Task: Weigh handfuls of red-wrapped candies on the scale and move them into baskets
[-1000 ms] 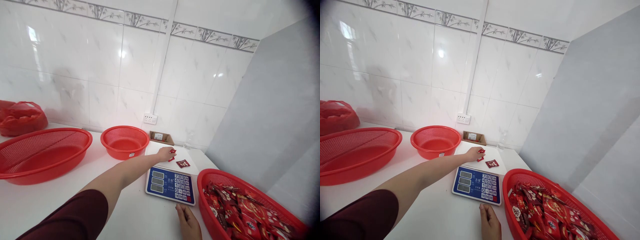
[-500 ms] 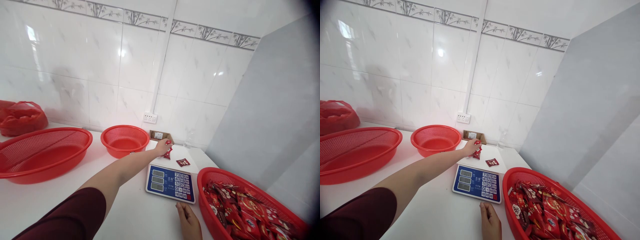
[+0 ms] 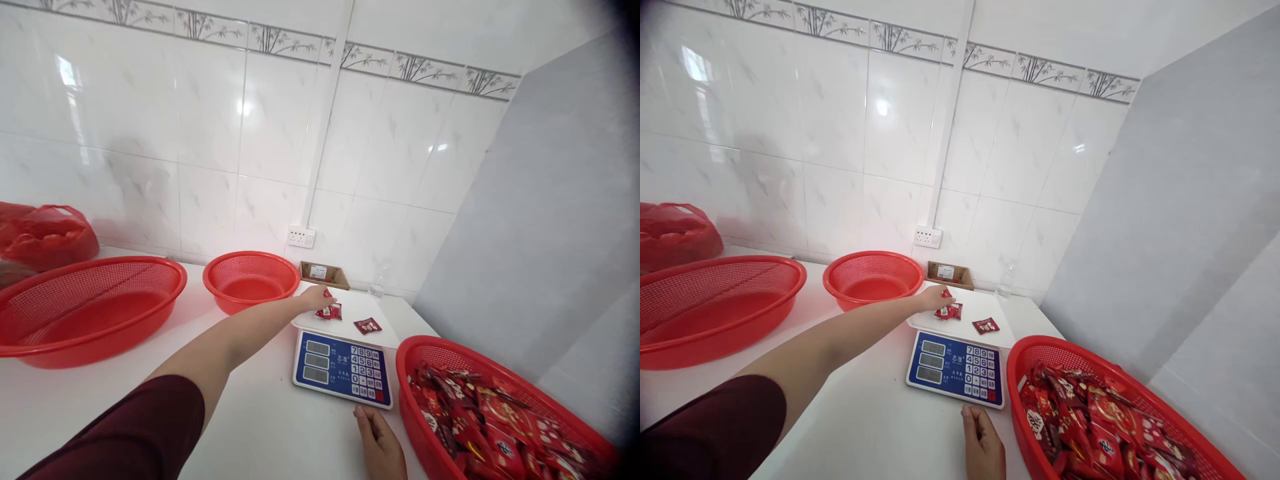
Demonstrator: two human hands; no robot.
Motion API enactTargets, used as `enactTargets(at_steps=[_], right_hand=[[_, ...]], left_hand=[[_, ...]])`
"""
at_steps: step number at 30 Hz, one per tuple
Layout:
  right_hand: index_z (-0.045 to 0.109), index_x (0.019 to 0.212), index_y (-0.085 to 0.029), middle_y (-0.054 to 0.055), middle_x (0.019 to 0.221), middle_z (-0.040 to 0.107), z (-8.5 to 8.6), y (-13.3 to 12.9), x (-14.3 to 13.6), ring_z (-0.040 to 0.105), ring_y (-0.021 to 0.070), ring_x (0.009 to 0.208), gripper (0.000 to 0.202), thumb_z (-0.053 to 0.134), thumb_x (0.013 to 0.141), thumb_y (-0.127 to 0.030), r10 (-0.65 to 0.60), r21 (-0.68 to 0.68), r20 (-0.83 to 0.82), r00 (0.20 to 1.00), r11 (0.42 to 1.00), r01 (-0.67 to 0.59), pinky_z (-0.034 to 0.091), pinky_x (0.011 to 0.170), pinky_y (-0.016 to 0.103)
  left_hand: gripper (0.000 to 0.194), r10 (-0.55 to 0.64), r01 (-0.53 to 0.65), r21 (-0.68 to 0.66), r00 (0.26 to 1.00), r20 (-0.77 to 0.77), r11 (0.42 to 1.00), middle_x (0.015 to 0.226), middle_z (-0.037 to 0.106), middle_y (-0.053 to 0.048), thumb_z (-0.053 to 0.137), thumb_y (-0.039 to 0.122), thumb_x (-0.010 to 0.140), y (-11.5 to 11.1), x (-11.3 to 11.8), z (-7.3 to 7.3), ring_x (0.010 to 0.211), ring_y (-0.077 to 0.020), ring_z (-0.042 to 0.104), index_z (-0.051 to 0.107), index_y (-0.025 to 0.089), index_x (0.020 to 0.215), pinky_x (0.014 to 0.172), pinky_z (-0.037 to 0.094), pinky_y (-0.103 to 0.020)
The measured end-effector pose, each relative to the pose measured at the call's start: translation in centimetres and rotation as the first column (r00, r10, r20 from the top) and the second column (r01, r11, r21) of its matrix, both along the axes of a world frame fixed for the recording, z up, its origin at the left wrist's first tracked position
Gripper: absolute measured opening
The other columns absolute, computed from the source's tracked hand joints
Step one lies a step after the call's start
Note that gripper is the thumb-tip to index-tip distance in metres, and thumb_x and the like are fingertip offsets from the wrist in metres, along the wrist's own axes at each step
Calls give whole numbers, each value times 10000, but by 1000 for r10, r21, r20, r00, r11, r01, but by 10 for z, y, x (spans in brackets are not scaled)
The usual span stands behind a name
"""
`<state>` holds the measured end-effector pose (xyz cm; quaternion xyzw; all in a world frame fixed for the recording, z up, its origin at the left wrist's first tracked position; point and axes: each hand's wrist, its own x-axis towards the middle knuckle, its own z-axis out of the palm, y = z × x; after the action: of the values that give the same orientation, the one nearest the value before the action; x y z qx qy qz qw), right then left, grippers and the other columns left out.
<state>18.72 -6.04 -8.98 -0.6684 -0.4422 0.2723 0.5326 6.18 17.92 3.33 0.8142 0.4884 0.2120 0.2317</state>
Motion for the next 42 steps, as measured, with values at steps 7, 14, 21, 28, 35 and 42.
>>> enactTargets(at_steps=[7,14,21,28,35,42], right_hand=[[584,653,-200,-5,657,591,1,0,-1,525,177,683,418,514,638,-611,6,-1,30,1000,1000,-6,418,640,252],[557,632,-201,-9,645,576,-3,1,0,510,170,675,406,519,643,-605,23,-3,23,999,1000,-23,401,613,241],[558,609,-196,-6,623,561,-4,2,0,489,162,633,406,520,641,-600,2,24,11,1000,1000,-2,389,582,242],[561,616,-202,-18,589,521,-11,5,3,473,158,624,430,496,647,-626,29,8,27,999,1000,-30,386,601,240],[553,600,-199,-27,571,504,-17,7,-5,456,146,613,403,503,665,-593,-76,124,11,997,990,74,363,589,228],[559,607,-199,-33,571,508,-14,7,-4,461,141,613,402,505,663,-594,-64,102,17,998,993,62,364,582,223]], left_hand=[[445,-21,44,117,981,-191,992,1087,546,-95,418,514,832,-13,9,-2,991,-218,521,509,157,1082,835,414,-424],[482,-65,101,121,960,-272,987,1212,463,-106,395,460,863,-27,27,-2,1079,-232,470,378,182,1256,860,412,-433],[775,-85,131,113,935,-344,985,1411,252,-121,289,739,710,-39,56,-14,1302,-352,153,236,291,1341,966,168,-622],[731,-158,231,142,903,-400,963,1363,331,-95,298,767,667,-47,81,-14,1259,-365,223,374,353,1265,928,186,-636],[555,-193,325,258,882,-429,910,1148,508,-88,274,650,775,-41,87,-17,1081,-286,429,536,294,1110,847,368,-466],[453,-208,380,344,872,-443,859,1123,509,-116,270,503,849,-40,79,-15,1030,-273,483,514,225,1110,774,429,-422]])
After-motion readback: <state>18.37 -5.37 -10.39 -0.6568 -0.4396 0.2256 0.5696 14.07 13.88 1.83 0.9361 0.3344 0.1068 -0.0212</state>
